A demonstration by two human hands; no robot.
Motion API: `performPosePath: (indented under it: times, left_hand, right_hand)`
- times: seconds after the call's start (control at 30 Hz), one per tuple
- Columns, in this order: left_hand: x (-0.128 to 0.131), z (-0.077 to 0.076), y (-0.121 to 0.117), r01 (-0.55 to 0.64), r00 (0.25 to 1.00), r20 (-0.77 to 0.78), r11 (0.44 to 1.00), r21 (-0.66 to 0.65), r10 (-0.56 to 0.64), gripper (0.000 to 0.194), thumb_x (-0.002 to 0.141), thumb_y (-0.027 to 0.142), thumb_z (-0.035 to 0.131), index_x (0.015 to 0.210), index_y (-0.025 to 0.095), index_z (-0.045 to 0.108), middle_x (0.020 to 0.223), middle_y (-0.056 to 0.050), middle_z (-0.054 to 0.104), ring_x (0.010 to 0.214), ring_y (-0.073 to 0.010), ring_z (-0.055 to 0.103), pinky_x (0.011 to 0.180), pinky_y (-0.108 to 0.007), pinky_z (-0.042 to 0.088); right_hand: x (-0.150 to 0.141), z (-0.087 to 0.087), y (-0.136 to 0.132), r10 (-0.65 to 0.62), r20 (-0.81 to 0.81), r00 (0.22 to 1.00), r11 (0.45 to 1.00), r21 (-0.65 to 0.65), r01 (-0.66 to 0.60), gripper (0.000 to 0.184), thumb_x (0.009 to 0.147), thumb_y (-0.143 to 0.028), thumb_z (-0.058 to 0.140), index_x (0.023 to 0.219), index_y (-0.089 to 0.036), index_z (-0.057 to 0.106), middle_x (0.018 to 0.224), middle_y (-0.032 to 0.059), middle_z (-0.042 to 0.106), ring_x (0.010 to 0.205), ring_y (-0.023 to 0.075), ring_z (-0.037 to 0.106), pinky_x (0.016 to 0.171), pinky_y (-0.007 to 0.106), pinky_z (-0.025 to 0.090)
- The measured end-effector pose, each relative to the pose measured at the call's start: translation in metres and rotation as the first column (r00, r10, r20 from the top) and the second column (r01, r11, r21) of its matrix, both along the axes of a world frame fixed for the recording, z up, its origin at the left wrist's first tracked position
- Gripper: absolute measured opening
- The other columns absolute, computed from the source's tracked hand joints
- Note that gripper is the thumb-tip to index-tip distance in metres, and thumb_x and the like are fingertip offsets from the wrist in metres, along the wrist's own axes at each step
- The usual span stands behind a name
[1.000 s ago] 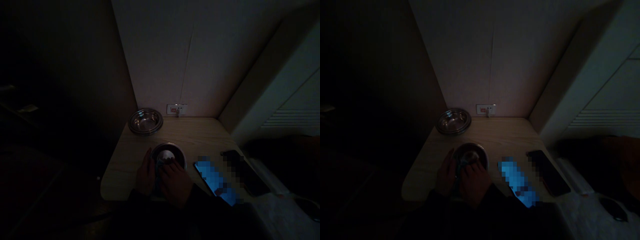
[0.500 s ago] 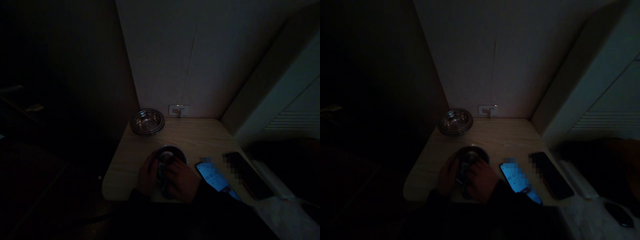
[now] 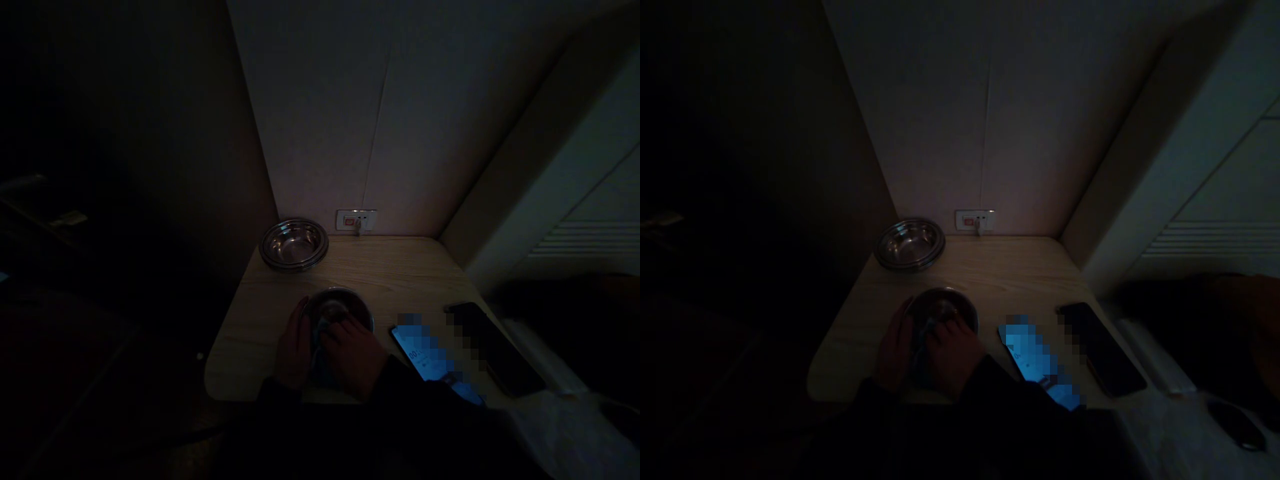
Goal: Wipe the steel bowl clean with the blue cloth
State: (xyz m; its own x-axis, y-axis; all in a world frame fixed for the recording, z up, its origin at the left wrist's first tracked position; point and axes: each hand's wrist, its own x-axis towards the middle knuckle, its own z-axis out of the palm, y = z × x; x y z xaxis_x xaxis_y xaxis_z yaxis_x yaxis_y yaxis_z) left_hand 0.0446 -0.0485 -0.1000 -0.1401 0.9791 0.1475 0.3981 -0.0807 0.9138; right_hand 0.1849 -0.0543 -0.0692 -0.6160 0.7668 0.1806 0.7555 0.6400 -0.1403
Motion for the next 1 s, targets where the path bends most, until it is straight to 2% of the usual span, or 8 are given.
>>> performPosePath:
  times: [0.17,0.27,0.37,0.43,0.53,0.63,0.77,1.0]
  left_hand:
    - [0.002,-0.001,0.0,-0.062,0.993,-0.104,0.998,-0.025,0.059,0.041,0.089,0.033,0.03,0.122,0.013,0.047,0.121,-0.012,0.058,0.11,-0.0196,0.055,0.092,-0.033,0.044]
    - [0.005,0.003,-0.001,-0.056,0.985,-0.166,0.998,-0.023,0.052,0.047,0.091,0.033,0.027,0.133,0.014,0.036,0.123,-0.013,0.056,0.103,-0.0197,0.06,0.083,-0.031,0.048]
    - [0.008,0.009,-0.003,-0.103,0.957,-0.282,0.99,-0.096,0.073,0.053,0.091,0.036,0.023,0.14,0.015,0.022,0.106,-0.014,0.066,0.074,-0.0208,0.067,0.062,-0.031,0.049]
    - [0.01,0.011,-0.004,-0.119,0.94,-0.332,0.986,-0.116,0.075,0.055,0.091,0.036,0.022,0.142,0.016,0.018,0.097,-0.013,0.069,0.064,-0.0207,0.067,0.056,-0.03,0.047]
    - [0.009,0.009,-0.004,-0.058,0.956,-0.293,0.995,-0.078,0.032,0.054,0.091,0.034,0.024,0.142,0.017,0.019,0.107,-0.013,0.066,0.074,-0.02,0.067,0.064,-0.03,0.049]
    - [0.007,0.004,-0.003,-0.002,0.975,-0.223,0.998,-0.07,-0.014,0.053,0.091,0.034,0.024,0.14,0.016,0.023,0.115,-0.012,0.063,0.084,-0.0198,0.066,0.071,-0.031,0.05]
    - [0.006,0.001,-0.002,0.003,0.982,-0.186,0.996,-0.085,-0.019,0.05,0.091,0.032,0.023,0.138,0.014,0.027,0.125,-0.013,0.056,0.1,-0.0208,0.061,0.08,-0.033,0.048]
    - [0.008,0.002,-0.003,0.031,0.991,-0.124,0.995,-0.098,-0.043,0.05,0.091,0.031,0.023,0.138,0.013,0.023,0.126,-0.015,0.053,0.104,-0.0216,0.059,0.085,-0.034,0.046]
  right_hand:
    - [0.001,-0.001,0.006,-0.026,0.035,0.999,1.0,0.015,0.025,0.024,0.084,-0.021,0.051,0.105,-0.017,0.061,0.097,0.0098,0.061,0.095,0.0245,0.053,0.096,0.044,0.033]
    - [0.003,0.001,0.009,-0.02,0.054,0.998,1.0,0.015,0.019,0.023,0.084,-0.02,0.051,0.105,-0.017,0.061,0.095,0.0097,0.061,0.092,0.0238,0.053,0.093,0.043,0.036]
    - [0.007,0.003,0.01,0.009,0.078,0.997,1.0,0.016,-0.011,0.021,0.084,-0.019,0.051,0.101,-0.017,0.063,0.092,0.0087,0.062,0.091,0.0226,0.054,0.094,0.041,0.036]
    - [0.01,0.003,0.011,0.024,0.097,0.995,1.0,0.017,-0.026,0.019,0.085,-0.017,0.051,0.098,-0.018,0.064,0.091,0.0081,0.062,0.091,0.0223,0.054,0.096,0.041,0.033]
    - [0.013,0.004,0.013,0.027,0.12,0.992,1.0,0.012,-0.028,0.017,0.084,-0.016,0.052,0.095,-0.018,0.065,0.09,0.0076,0.063,0.092,0.0225,0.054,0.097,0.041,0.032]
    - [0.011,0.006,0.017,0.012,0.132,0.991,1.0,-0.003,-0.012,0.016,0.085,-0.017,0.052,0.093,-0.019,0.066,0.088,0.0072,0.064,0.089,0.022,0.055,0.091,0.039,0.037]
    - [0.005,0.008,0.021,-0.023,0.136,0.99,1.0,-0.013,0.025,0.021,0.087,-0.018,0.048,0.1,-0.019,0.065,0.094,0.0084,0.064,0.093,0.0227,0.055,0.089,0.039,0.037]
    - [-0.004,0.011,0.028,-0.114,0.125,0.986,0.993,0.002,0.114,0.029,0.09,-0.019,0.041,0.113,-0.019,0.058,0.107,0.0118,0.06,0.1,0.0239,0.05,0.088,0.04,0.035]
